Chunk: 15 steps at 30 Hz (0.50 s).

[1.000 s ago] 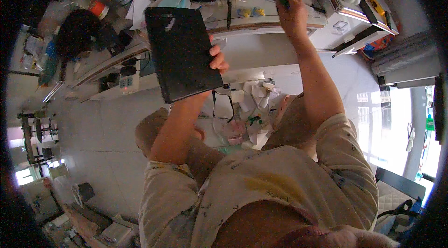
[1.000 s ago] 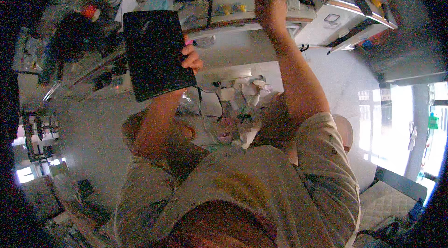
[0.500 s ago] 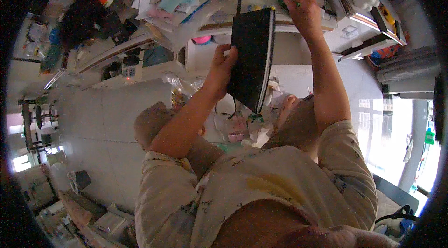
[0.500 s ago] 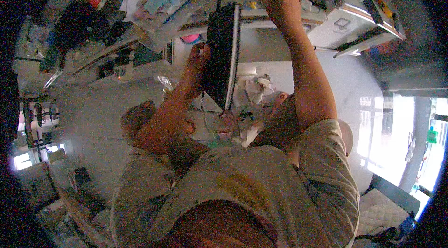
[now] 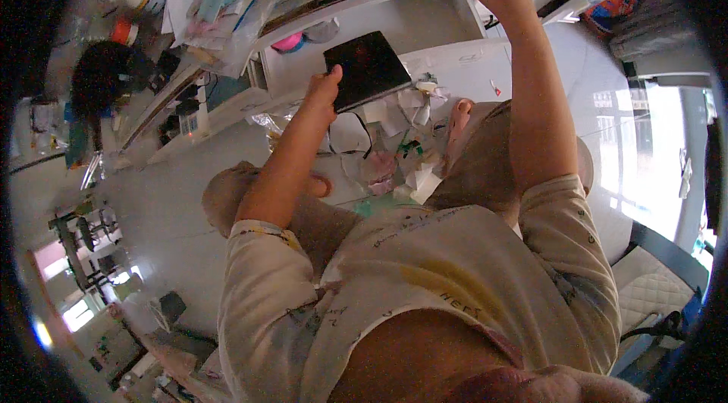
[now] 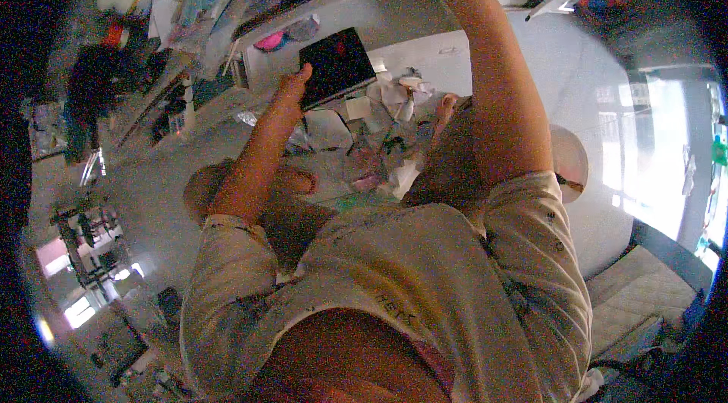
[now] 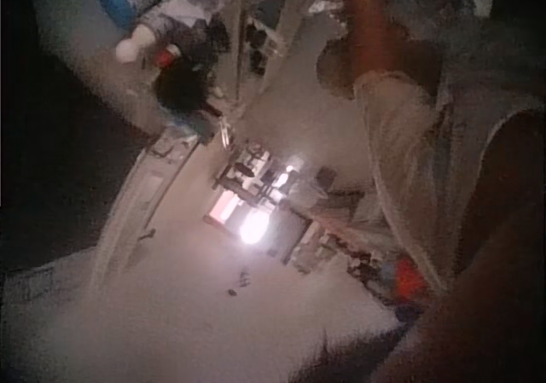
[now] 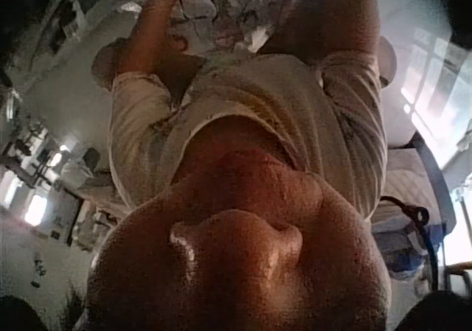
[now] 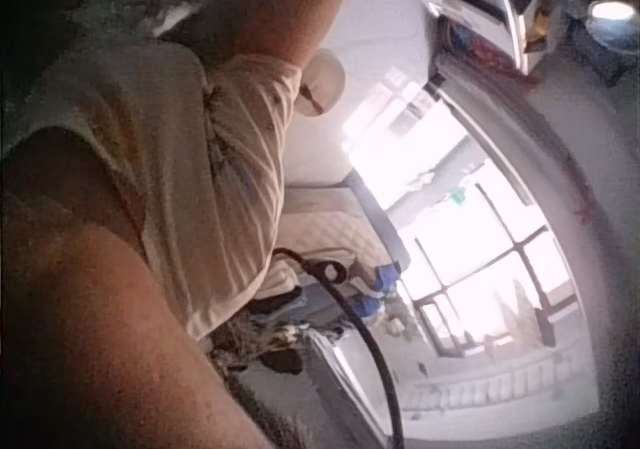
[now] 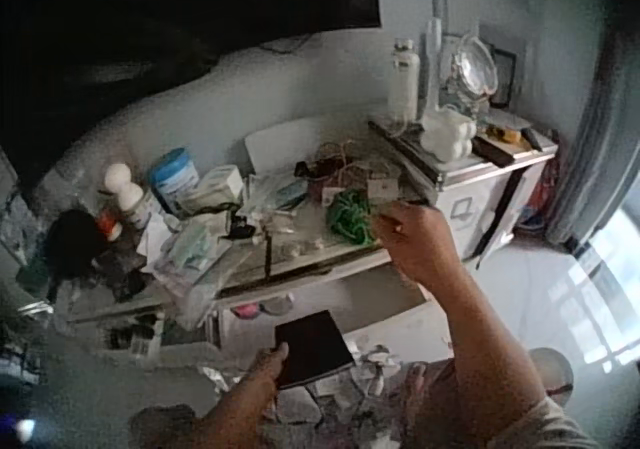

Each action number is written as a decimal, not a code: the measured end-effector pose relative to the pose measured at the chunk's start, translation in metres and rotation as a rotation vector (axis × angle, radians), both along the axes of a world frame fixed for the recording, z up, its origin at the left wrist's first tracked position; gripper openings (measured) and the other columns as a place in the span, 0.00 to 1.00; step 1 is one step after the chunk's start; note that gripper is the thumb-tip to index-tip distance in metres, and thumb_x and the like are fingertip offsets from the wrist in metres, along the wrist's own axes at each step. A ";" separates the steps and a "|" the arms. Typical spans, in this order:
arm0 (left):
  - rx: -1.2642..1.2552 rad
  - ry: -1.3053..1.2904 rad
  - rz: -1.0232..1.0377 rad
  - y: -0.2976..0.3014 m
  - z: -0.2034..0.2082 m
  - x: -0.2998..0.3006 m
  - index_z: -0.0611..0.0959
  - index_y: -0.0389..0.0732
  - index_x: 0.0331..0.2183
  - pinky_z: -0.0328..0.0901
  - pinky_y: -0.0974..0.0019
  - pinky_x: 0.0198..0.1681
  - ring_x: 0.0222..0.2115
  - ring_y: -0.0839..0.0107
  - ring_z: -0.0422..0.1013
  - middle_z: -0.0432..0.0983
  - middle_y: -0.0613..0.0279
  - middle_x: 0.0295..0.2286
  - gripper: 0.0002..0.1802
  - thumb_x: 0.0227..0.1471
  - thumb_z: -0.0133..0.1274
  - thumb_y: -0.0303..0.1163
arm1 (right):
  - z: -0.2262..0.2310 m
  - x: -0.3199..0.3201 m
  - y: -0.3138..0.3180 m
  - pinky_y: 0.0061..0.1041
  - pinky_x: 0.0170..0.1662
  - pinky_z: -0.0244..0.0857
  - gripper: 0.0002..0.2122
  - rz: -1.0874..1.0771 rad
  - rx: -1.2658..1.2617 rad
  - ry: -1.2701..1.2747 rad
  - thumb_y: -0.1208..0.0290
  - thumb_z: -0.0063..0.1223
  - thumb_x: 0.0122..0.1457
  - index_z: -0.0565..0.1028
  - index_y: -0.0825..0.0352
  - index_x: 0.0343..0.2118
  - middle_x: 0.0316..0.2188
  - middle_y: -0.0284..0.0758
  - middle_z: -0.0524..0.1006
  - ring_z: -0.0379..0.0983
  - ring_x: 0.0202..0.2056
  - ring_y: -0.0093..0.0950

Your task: The person cleans various household items with a green cloth while organizing a drawer, including a small blue container, a black case, and electronic accessories, before placing them back into the drawer or a plastic bag.

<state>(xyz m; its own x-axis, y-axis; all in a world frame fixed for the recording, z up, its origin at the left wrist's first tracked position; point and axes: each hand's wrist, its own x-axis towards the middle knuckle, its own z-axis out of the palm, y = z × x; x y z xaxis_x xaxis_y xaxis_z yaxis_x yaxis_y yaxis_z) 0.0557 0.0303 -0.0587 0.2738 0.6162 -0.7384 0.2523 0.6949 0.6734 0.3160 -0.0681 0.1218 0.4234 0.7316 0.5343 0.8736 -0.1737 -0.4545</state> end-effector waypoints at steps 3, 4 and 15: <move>-0.065 -0.159 0.128 0.029 -0.055 -0.009 0.70 0.37 0.41 0.66 0.55 0.29 0.32 0.61 0.69 0.70 0.55 0.36 0.19 0.49 0.50 0.37 | 0.007 0.003 -0.008 0.35 0.26 0.63 0.07 0.062 0.027 0.011 0.70 0.49 0.50 0.74 0.70 0.26 0.20 0.43 0.73 0.70 0.23 0.40; -0.106 -0.270 0.165 0.030 -0.051 -0.004 0.69 0.38 0.42 0.66 0.54 0.29 0.33 0.60 0.68 0.69 0.55 0.37 0.18 0.50 0.50 0.35 | 0.010 0.002 -0.010 0.35 0.26 0.63 0.07 0.050 0.031 0.040 0.70 0.49 0.50 0.73 0.70 0.25 0.20 0.44 0.72 0.70 0.23 0.41; -0.199 -0.297 0.407 0.043 -0.049 0.128 0.68 0.41 0.42 0.62 0.43 0.43 0.43 0.54 0.61 0.64 0.51 0.41 0.15 0.49 0.45 0.25 | 0.013 0.021 -0.038 0.38 0.24 0.62 0.09 0.036 0.081 0.011 0.67 0.48 0.49 0.72 0.67 0.22 0.18 0.44 0.71 0.69 0.22 0.43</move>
<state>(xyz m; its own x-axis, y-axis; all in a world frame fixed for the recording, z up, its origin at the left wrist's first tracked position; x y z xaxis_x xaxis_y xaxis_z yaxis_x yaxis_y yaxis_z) 0.1837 0.0733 -0.1078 0.2568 0.5722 -0.7789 -0.2455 0.8181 0.5201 0.3372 -0.1058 0.1352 0.4043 0.7008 0.5877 0.8733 -0.1048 -0.4757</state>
